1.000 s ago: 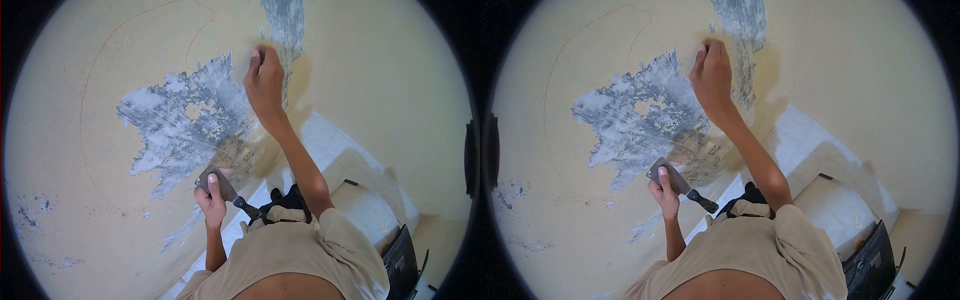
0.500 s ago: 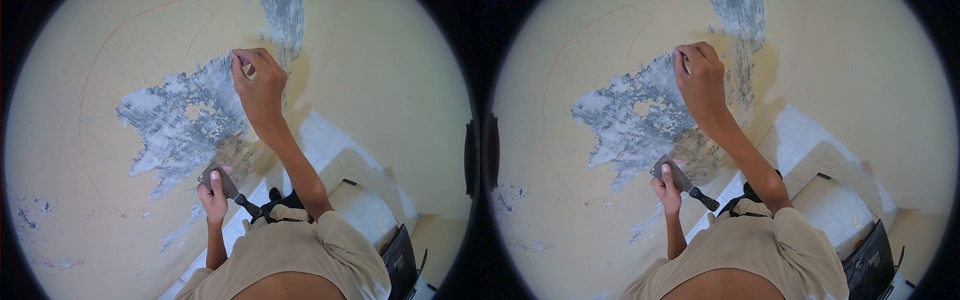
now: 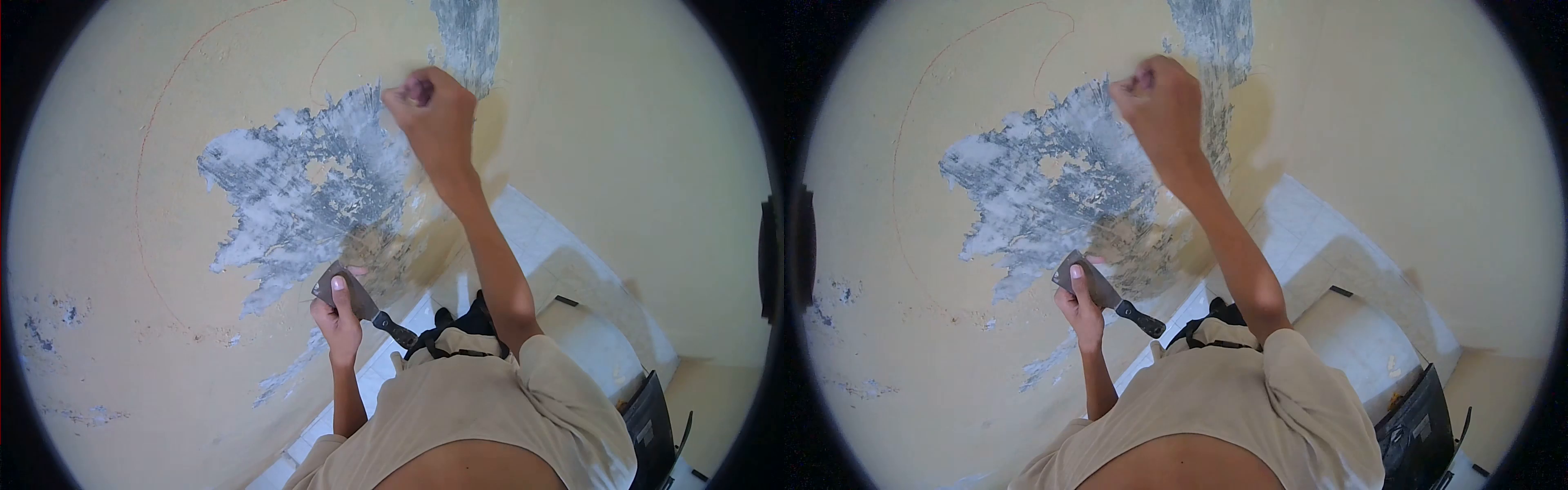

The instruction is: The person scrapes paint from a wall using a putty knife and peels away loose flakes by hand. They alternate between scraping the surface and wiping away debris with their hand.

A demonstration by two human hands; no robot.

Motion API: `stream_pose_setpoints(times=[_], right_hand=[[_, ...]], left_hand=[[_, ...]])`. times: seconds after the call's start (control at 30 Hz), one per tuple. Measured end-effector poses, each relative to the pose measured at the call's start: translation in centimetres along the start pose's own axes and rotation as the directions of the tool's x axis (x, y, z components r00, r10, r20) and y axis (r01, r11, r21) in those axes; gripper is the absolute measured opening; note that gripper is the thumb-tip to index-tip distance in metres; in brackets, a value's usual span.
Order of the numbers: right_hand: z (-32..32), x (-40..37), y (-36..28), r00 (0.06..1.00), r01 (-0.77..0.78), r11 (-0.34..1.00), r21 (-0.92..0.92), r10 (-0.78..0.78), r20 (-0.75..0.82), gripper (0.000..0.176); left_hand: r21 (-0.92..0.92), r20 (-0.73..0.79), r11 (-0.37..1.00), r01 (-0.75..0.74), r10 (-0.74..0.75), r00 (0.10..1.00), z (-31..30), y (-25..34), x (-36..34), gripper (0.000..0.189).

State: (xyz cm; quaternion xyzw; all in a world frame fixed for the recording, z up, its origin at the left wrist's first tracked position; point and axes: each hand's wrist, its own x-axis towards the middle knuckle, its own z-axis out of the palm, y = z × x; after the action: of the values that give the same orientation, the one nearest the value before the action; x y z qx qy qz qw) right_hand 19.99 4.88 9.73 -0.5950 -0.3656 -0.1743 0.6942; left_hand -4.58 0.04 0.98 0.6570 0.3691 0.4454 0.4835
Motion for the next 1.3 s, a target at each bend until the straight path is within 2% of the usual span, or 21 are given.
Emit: stream_pose_setpoints(times=[0.07,0.13,0.17,0.2,0.23,0.27,0.3,0.4,0.47,0.5,0.57,0.63,0.67,0.77,0.9,1.1,1.17,1.2,1.23,1.27,1.3], right_hand=[[-3.6,-1.8,-0.7,0.969,-0.179,0.984,0.016,0.173,0.174,0.028],[-7.4,-5.5,-4.2,0.995,-0.082,0.976,0.201,0.067,0.080,0.036],[-10.6,-8.0,-5.2,0.991,0.120,0.993,0.001,-0.119,0.054,0.036],[-11.8,-9.8,-6.5,0.981,0.171,0.984,0.055,-0.164,-0.108,0.034],[-18.0,-9.0,-7.8,0.898,-0.001,0.992,0.128,-0.056,0.437,0.028],[-16.4,-10.1,-9.6,0.984,0.177,0.928,0.329,-0.162,-0.073,0.024],[-16.3,-9.1,-12.2,0.966,0.194,0.883,0.428,-0.095,-0.242,0.022],[-17.4,-7.1,-13.8,0.826,0.384,0.900,0.205,-0.236,-0.513,0.030],[-19.2,-5.4,-15.4,0.939,0.340,0.881,0.329,-0.303,-0.160,0.039],[-19.2,-5.4,-14.9,0.945,0.322,0.891,0.320,-0.283,-0.163,0.039],[-19.1,-5.3,-13.8,0.798,0.593,0.654,0.470,-0.402,-0.448,0.029],[-19.2,-5.3,-13.4,0.776,0.610,0.620,0.493,-0.340,-0.532,0.020],[-19.3,-5.2,-13.2,0.743,0.635,0.582,0.508,-0.281,-0.607,0.039],[-21.0,-4.7,-12.5,0.677,0.630,0.670,0.393,-0.226,-0.700,0.046],[-22.8,-3.0,-10.7,0.639,0.521,0.840,0.147,-0.271,-0.720,0.046],[-21.7,1.7,-8.8,0.646,0.744,0.533,0.403,-0.423,-0.635,0.045],[-25.5,-1.1,-3.7,0.705,0.708,0.633,0.315,-0.600,-0.378,0.012],[-24.7,-1.8,-2.1,0.701,0.713,0.611,0.345,-0.604,-0.378,0.012],[-23.8,-2.4,-0.6,0.876,0.453,0.791,0.412,-0.481,-0.039,0.008],[-22.7,-2.9,1.0,0.905,0.172,0.917,0.360,-0.291,0.309,0.015],[-21.4,-3.3,2.4,0.791,-0.082,0.977,0.196,-0.056,0.609,0.026]], left_hand=[[0.039,-0.026,0.999,-0.037,0.038,0.999,-0.4,0.0,-0.6,0.042],[0.065,-0.067,0.994,-0.083,0.087,0.994,-0.1,-0.2,-0.2,0.043],[0.047,-0.072,0.999,-0.027,0.030,0.997,-0.1,-0.2,-0.4,0.043],[0.031,-0.076,0.999,0.029,-0.027,0.997,-0.1,-0.4,-0.6,0.043],[0.036,-0.084,0.999,0.035,-0.032,0.996,0.0,-0.7,-0.5,0.043],[0.050,-0.056,0.998,0.029,-0.026,0.998,-0.1,-1.0,-0.5,0.043],[0.067,-0.022,0.997,0.029,-0.028,0.999,-0.1,-1.2,-0.7,0.043],[0.064,0.012,0.997,0.036,-0.037,0.999,0.6,-0.5,-0.9,0.043],[0.057,0.035,0.998,0.017,-0.019,0.999,1.2,-0.2,-0.7,0.043],[0.038,0.015,0.999,-0.017,0.017,1.000,1.6,0.1,-0.7,0.043],[0.034,-0.010,0.999,-0.034,0.035,0.999,2.0,0.2,-1.4,0.044],[0.021,-0.055,0.999,-0.030,0.031,0.998,2.6,0.4,-1.5,0.042],[0.026,-0.062,0.999,-0.031,0.033,0.998,2.9,0.6,-1.6,0.042],[0.035,-0.051,0.999,-0.016,0.018,0.999,4.0,1.1,-1.8,0.042],[0.047,-0.060,0.999,0.006,-0.004,0.998,6.2,1.6,-1.8,0.042],[0.094,-0.040,0.994,-0.054,0.058,0.998,11.0,3.8,-1.2,0.044],[0.122,-0.073,0.988,-0.092,0.102,0.992,12.5,4.6,-0.5,0.045],[0.089,-0.115,0.992,-0.093,0.103,0.988,13.3,4.8,0.0,0.049],[0.055,-0.160,0.994,-0.089,0.097,0.982,14.1,5.0,0.4,0.053],[0.113,-0.217,0.990,-0.082,0.105,0.970,14.8,5.0,1.3,0.054],[0.109,-0.254,0.991,-0.083,0.108,0.961,15.3,5.1,2.3,0.054]])
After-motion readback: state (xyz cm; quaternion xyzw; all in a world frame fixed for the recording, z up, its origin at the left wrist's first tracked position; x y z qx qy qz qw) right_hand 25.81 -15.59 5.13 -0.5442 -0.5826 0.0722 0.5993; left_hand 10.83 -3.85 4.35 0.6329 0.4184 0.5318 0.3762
